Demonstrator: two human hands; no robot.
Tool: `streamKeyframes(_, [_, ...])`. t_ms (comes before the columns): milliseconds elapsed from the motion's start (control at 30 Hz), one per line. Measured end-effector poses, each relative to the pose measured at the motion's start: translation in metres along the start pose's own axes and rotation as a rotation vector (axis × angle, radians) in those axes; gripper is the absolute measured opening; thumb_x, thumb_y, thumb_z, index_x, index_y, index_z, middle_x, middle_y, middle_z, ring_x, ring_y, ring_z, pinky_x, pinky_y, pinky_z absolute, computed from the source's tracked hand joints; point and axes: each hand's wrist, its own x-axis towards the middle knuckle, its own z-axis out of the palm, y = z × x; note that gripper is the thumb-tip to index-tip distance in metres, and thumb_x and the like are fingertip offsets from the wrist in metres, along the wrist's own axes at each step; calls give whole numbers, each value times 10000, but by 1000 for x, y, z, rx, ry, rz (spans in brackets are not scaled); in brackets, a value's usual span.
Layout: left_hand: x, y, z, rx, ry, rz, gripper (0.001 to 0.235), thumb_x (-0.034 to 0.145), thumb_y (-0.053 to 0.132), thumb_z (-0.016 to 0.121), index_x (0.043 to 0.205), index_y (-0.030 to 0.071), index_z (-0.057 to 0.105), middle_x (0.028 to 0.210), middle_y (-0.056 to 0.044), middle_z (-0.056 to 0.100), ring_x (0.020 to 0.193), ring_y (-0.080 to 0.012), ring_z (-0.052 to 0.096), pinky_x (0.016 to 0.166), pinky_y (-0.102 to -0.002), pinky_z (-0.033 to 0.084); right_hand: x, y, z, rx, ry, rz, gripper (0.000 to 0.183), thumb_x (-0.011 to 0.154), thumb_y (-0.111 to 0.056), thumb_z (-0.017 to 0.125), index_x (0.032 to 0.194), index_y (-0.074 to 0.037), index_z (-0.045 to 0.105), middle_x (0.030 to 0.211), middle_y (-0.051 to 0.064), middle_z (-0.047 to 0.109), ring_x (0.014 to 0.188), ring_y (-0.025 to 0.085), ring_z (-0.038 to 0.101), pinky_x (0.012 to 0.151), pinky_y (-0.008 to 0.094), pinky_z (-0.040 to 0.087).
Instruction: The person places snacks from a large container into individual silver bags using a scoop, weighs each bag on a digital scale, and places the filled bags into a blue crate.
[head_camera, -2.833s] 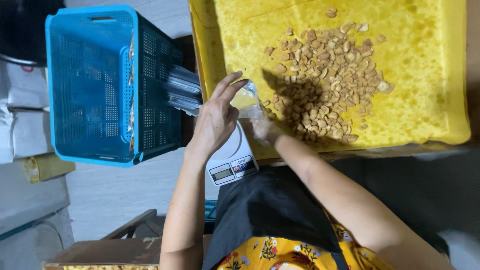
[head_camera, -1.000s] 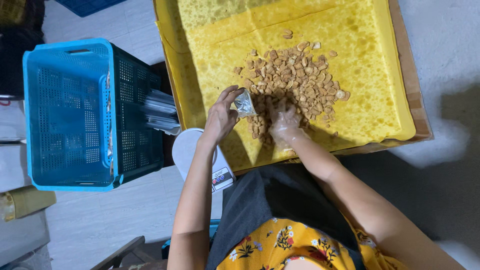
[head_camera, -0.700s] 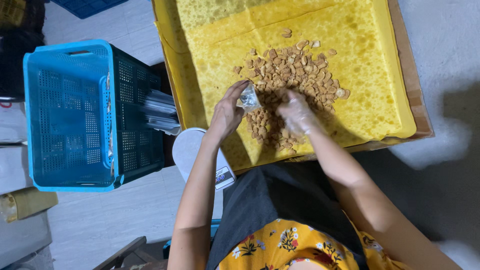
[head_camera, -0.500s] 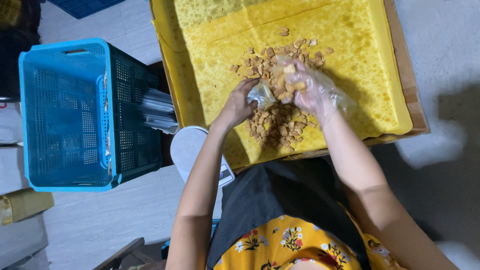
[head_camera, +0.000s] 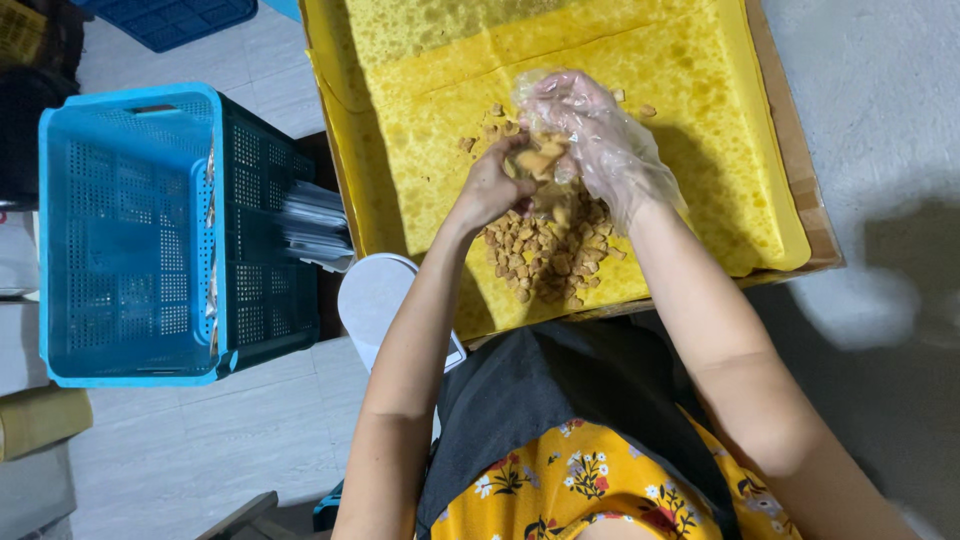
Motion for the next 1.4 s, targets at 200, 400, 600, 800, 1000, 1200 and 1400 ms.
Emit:
streamKeyframes(200, [-2, 1, -1, -43, -21, -91, 648, 823, -15, 716, 1415, -60, 456, 1106, -273, 671, 683, -196, 699, 575, -301, 636, 36, -37, 8, -470, -10, 242, 586, 1090, -482, 321, 1565, -145, 389, 1526, 88, 465, 1440, 244, 396, 1248, 510, 304])
streamKeyframes(400, [-13, 9, -4, 73, -5, -29, 647, 819, -3, 739, 1396, -43, 451, 1344, -239, 492, 763, -198, 695, 596, -270, 649, 29, -69, 11, -1657, -758, 178, 614, 1070, -495, 502, 1582, -160, 459, 1448, 78, 518, 1291, 205, 514, 1146, 435, 419])
streamKeyframes(600, [-34, 19, -11, 75, 29, -10, 647, 785, -71, 650, 1408, -20, 484, 1482, -178, 417, 716, -218, 681, 521, -267, 624, 27, -116, 33, -2378, -1000, -46, 585, 1043, -338, 698, 1469, -38, 430, 1443, 184, 518, 1204, 202, 594, 1020, 363, 466])
streamKeyframes(800, [-46, 8, -31, 351, 119, 305, 634, 806, -116, 642, 1430, -54, 546, 1526, -185, 477, 1018, -213, 701, 753, -265, 676, 36, -189, -17, -3779, 497, -39, 736, 1009, -426, 593, 1590, -146, 239, 1644, 136, 203, 1471, 314, 249, 1175, 519, 235])
streamKeyframes(1000, [-63, 6, -34, 229, 146, 80, 591, 783, -114, 595, 1369, -66, 525, 1494, -159, 455, 730, -234, 746, 622, -307, 632, 54, -216, -78, -3996, 1045, 181, 734, 931, -298, 669, 1572, -126, 354, 1708, 249, -93, 1403, 377, 416, 1179, 431, 403])
streamKeyframes(1200, [-69, -2, -38, 189, 133, 48, 578, 788, -117, 594, 1360, -60, 525, 1460, -157, 478, 749, -204, 741, 603, -296, 644, 59, -229, -63, -3821, 810, 17, 645, 907, -272, 668, 1484, -127, 421, 1568, 176, 122, 1226, 296, 469, 1021, 395, 471])
streamKeyframes(1400, [-60, -6, -31, 195, 98, 38, 613, 780, -128, 575, 1385, -44, 516, 1462, -158, 464, 764, -204, 731, 615, -292, 656, 53, -237, -66, -3742, 803, 15, 557, 882, -247, 666, 1396, -128, 487, 1427, 102, 338, 1048, 216, 521, 864, 360, 539])
